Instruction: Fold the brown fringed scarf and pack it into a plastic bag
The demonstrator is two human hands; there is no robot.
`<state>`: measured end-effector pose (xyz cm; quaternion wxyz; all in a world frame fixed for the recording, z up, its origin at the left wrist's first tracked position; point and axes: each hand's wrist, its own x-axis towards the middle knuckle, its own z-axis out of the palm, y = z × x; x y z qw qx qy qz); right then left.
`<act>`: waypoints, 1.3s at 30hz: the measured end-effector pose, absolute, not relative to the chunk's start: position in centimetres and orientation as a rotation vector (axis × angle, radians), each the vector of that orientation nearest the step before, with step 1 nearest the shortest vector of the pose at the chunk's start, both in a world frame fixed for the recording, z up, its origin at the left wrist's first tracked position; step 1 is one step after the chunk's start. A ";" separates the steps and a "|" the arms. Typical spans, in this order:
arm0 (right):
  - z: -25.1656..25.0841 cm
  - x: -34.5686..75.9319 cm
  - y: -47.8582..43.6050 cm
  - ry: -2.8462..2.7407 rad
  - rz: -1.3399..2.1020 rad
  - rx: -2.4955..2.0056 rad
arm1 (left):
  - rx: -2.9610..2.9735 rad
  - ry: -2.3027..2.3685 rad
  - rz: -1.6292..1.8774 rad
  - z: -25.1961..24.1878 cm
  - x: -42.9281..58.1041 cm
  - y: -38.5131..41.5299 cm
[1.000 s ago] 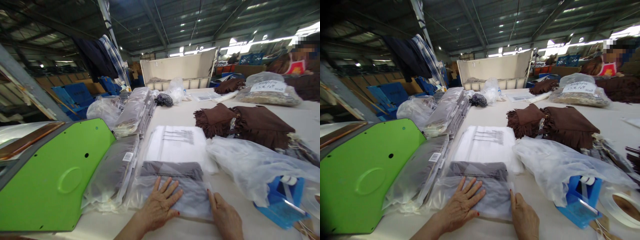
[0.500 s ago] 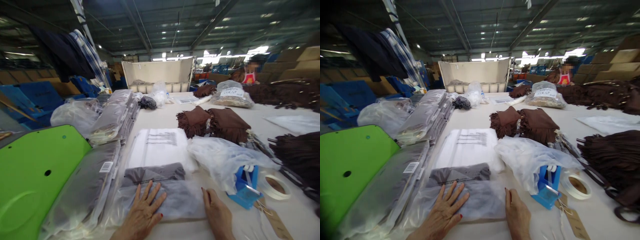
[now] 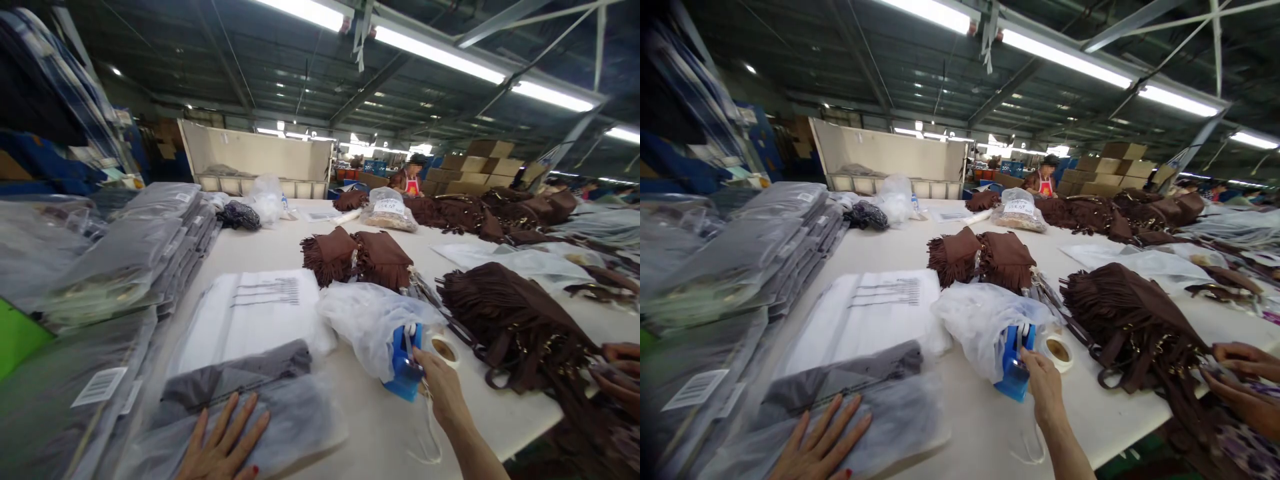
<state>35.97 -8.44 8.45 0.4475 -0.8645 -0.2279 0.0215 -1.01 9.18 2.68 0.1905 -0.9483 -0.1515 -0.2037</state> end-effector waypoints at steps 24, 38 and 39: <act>4.1 31.7 -13.5 -0.564 0.117 -2.236 | -2.567 -0.419 -0.662 2.7 -0.8 8.9; 15.7 24.7 -0.9 -2.598 0.322 -1.790 | -3.051 -0.714 -0.368 3.9 -1.3 7.5; 15.8 24.5 0.3 -2.692 0.288 -1.761 | -3.062 -0.722 -0.381 3.9 -1.3 7.5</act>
